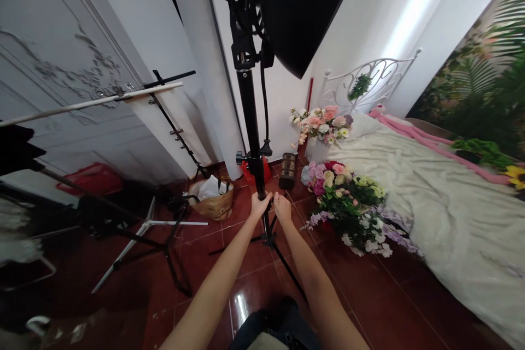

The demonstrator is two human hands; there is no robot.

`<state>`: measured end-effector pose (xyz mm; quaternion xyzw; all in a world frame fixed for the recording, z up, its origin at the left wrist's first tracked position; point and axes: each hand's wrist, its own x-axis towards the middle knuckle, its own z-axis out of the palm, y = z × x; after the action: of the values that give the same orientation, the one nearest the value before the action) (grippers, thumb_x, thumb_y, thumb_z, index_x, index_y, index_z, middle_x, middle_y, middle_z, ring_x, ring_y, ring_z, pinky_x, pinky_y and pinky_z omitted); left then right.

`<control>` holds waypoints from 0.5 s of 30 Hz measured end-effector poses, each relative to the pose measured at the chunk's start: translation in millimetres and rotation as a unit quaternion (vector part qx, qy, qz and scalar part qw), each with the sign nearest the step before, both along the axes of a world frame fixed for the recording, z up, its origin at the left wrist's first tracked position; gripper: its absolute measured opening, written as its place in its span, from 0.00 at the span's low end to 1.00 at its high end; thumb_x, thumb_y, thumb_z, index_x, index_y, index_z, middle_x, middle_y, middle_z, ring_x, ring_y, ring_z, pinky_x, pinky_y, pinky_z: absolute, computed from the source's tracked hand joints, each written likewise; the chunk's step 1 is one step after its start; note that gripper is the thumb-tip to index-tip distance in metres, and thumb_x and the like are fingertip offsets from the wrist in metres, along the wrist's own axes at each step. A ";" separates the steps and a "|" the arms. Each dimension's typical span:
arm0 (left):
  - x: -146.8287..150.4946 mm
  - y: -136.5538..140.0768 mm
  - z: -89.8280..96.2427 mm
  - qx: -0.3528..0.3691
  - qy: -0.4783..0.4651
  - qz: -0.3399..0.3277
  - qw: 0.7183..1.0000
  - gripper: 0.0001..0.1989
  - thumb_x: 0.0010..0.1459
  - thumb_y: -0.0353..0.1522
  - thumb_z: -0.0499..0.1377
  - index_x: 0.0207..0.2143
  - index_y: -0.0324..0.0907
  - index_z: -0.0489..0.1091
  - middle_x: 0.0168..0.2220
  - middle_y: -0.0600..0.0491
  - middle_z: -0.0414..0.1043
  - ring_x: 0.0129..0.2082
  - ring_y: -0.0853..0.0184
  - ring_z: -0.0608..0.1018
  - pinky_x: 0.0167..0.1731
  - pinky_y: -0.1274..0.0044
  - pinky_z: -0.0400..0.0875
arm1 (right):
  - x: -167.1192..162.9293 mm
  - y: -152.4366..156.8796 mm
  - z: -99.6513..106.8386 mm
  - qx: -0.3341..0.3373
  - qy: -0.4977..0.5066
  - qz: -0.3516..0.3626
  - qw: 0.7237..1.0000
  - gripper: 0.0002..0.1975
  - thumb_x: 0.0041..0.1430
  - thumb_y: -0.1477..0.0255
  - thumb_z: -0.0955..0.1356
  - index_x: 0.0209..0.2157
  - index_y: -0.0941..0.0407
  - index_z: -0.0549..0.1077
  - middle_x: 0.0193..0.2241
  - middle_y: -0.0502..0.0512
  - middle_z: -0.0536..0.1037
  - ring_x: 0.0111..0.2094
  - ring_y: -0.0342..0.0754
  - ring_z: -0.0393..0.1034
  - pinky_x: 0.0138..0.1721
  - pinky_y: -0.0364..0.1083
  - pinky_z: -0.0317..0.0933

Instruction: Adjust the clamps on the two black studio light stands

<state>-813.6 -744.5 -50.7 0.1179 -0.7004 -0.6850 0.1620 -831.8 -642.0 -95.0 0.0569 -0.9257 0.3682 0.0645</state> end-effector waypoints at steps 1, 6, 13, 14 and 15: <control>0.1 -0.2 -0.8 0.003 0.001 -0.001 1.000 0.13 0.37 0.38 0.66 0.21 0.37 0.69 0.20 0.54 0.67 0.22 0.72 0.68 0.24 0.80 0.63 | 0.8 0.3 4.6 0.039 -0.019 0.000 0.999 0.28 0.67 0.65 0.47 0.29 0.60 0.72 0.30 0.65 0.76 0.32 0.49 0.70 0.37 0.45 0.60; 2.8 -0.9 -1.0 0.031 -0.007 -0.008 0.999 0.13 0.37 0.37 0.66 0.20 0.38 0.67 0.20 0.56 0.66 0.22 0.73 0.68 0.24 0.81 0.62 | -5.2 6.7 42.7 0.201 -0.125 0.095 0.967 0.20 0.65 0.70 0.53 0.51 0.61 0.67 0.40 0.70 0.75 0.44 0.54 0.70 0.42 0.50 0.61; 11.4 -2.1 11.5 0.065 -0.023 -0.032 0.997 0.14 0.34 0.35 0.67 0.21 0.38 0.67 0.21 0.55 0.68 0.23 0.71 0.71 0.25 0.80 0.65 | -38.7 -1.4 83.6 0.203 -0.315 0.131 0.918 0.29 0.65 0.59 0.54 0.26 0.63 0.75 0.21 0.63 0.76 0.26 0.49 0.73 0.32 0.44 0.62; 12.2 -2.6 12.4 0.062 -0.023 -0.037 0.997 0.13 0.34 0.35 0.67 0.21 0.38 0.67 0.21 0.54 0.69 0.23 0.71 0.71 0.25 0.80 0.65 | -32.9 -0.9 81.9 0.193 -0.320 0.126 0.919 0.32 0.65 0.57 0.52 0.25 0.63 0.75 0.20 0.63 0.76 0.25 0.48 0.73 0.31 0.43 0.62; 12.7 -3.3 12.7 0.057 -0.022 -0.042 0.997 0.13 0.34 0.35 0.67 0.21 0.38 0.67 0.21 0.54 0.69 0.23 0.71 0.71 0.25 0.80 0.65 | -21.9 1.5 77.6 0.170 -0.314 0.116 0.927 0.34 0.65 0.57 0.50 0.24 0.63 0.75 0.21 0.63 0.76 0.25 0.47 0.73 0.31 0.42 0.62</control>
<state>-800.9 -747.8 -38.0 0.1126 -0.6677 -0.7275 0.1107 -853.7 -640.6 -17.3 0.0553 -0.9342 0.2092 -0.2837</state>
